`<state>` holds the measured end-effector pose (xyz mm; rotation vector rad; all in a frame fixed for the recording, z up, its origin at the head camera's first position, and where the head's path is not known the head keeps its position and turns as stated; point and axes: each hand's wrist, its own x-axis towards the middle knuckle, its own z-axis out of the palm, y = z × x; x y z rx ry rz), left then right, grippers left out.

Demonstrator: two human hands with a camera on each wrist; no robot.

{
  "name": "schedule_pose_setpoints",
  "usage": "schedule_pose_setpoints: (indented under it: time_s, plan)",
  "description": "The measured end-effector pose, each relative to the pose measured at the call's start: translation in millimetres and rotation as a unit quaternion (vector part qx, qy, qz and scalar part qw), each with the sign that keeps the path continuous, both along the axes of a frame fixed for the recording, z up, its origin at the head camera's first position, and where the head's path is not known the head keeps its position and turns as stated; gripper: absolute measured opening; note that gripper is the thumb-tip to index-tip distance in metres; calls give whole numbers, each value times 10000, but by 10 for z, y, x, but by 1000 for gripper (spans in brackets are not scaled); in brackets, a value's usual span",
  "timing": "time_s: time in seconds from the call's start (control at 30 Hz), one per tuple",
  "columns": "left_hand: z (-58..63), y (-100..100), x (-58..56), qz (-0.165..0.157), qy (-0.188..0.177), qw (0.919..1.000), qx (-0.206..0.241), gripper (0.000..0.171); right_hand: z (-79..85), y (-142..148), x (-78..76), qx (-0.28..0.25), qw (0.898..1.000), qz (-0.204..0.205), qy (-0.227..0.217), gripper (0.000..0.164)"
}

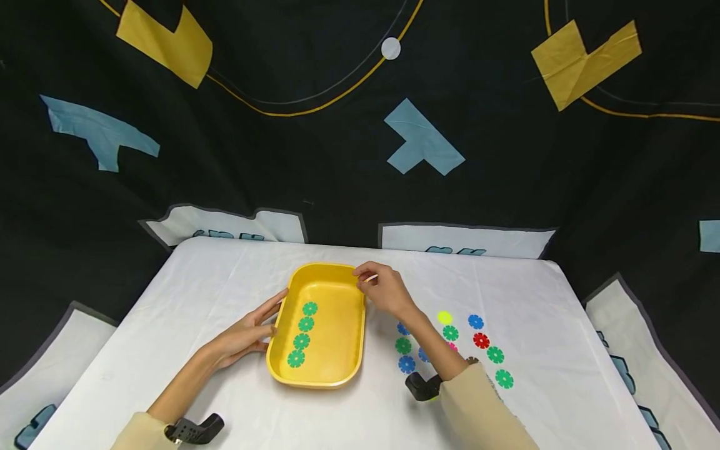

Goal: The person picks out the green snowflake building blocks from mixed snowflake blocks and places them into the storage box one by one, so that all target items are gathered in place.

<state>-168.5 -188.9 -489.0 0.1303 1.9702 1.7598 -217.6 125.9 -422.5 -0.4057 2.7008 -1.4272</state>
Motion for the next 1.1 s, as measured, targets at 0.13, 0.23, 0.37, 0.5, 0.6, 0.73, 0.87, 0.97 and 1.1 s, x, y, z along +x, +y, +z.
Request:
schedule_pose_setpoints:
  time_s: [0.13, 0.23, 0.37, 0.5, 0.6, 0.73, 0.87, 0.97, 1.1]
  plan:
    - [-12, -11, 16, 38, 10, 10000, -10, 85, 12, 308, 84, 216, 9993, -236, -176, 21]
    - [-13, -14, 19, 50, 6, 10000, 2, 85, -71, 509, 181, 370, 9980, -366, -351, 22]
    - [-12, -9, 20, 30, 1, 10000, 12, 85, -272, 744, 351, 460, 9963, -444, -566, 24]
    - [-8, -8, 18, 29, -7, 10000, 25, 86, -477, 883, 511, 465, 9949, -502, -741, 22]
    - [-4, -10, 19, 42, -18, 10000, 4, 86, -577, 911, 588, 427, 9941, -531, -848, 21]
    - [0, -7, 16, 32, -18, 10000, 10, 86, -649, 912, 640, 404, 9950, -402, -815, 21]
    - [0, 2, 5, 8, -17, 10000, 25, 86, -705, 914, 652, 542, 9957, -208, -718, 20]
    - [-1, 7, -2, 16, -11, 10000, 18, 86, -730, 902, 656, 721, 9949, -199, -682, 20]
    - [1, 10, -3, 12, -16, 10000, 3, 86, -735, 872, 671, 874, 9929, -295, -749, 22]
